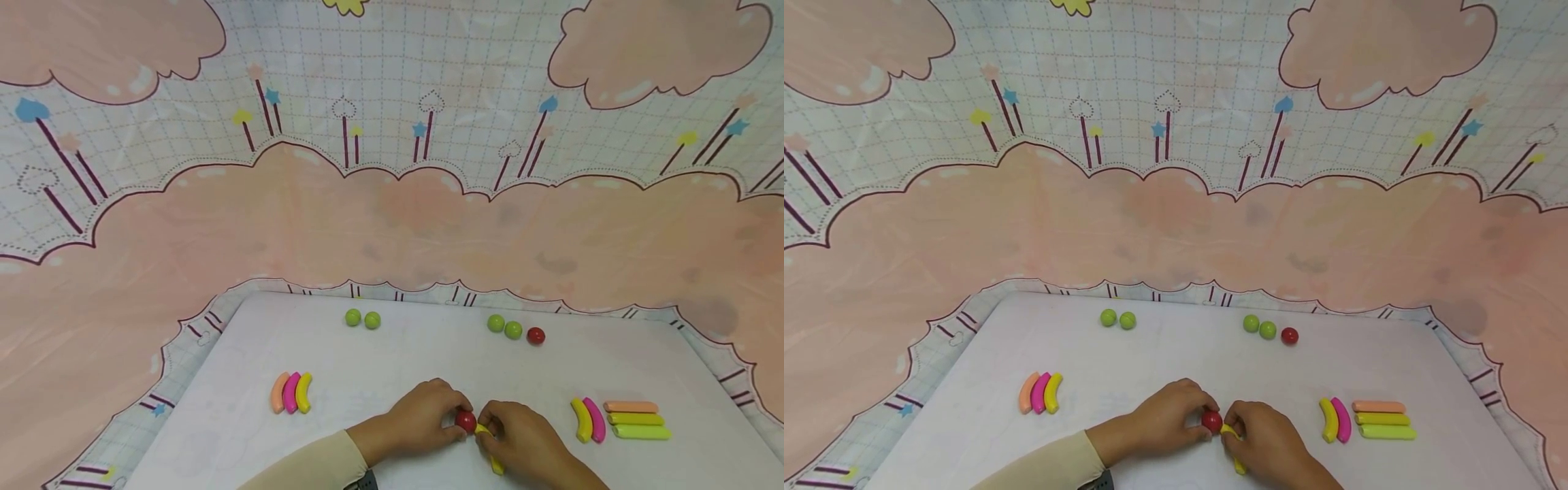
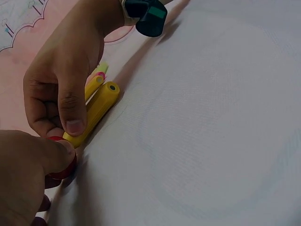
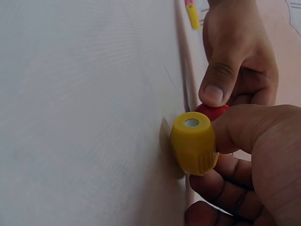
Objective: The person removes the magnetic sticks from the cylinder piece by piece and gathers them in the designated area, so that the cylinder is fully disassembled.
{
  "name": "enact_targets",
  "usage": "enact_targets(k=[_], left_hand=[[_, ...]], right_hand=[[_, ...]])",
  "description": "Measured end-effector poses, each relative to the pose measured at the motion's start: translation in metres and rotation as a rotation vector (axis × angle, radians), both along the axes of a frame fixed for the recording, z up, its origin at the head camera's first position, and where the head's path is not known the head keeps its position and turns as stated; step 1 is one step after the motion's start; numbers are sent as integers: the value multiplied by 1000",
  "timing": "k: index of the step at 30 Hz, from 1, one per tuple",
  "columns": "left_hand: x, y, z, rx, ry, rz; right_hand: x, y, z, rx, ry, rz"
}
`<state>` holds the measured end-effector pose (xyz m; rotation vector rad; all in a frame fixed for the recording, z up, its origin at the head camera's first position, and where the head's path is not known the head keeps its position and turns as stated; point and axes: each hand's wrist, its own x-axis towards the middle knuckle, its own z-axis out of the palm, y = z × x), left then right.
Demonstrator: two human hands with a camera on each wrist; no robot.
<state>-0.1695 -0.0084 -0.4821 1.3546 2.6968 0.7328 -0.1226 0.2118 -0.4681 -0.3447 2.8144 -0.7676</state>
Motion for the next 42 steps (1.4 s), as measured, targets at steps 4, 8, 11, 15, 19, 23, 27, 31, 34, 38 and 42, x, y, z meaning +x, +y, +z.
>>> enact_targets(k=[4,8,11,15,19,23,27,31,34,38,42], left_hand=[[0,-2,0,3,5,1],[-2,-7,0,-5,-14,49],[-4,-11,-1,-9,-46,97],[-7,-17,-1,-10,-58,132],[-10,-24,-1,5,-57,160],[-14,-33,1,27,-55,192],[-18,-45,6,46,-77,240],[-22,-58,12,67,-116,285],[-26,-68,17,83,-141,312],[-32,-82,21,109,-156,338],[-40,-94,25,139,-147,357]], right_hand=[[0,-3,1,13,-1,-24],[-1,-6,1,24,-25,-88],[-1,-9,0,30,-37,-135],[0,-13,-2,47,-35,-172],[0,-16,-2,55,-37,-201],[-1,-18,-2,53,-24,-226],[-3,-19,-2,53,-43,-247],[-7,-18,0,52,-63,-281],[-10,-15,1,52,-50,-280],[-11,-6,2,32,-32,-237],[-11,3,4,9,-8,-210]])
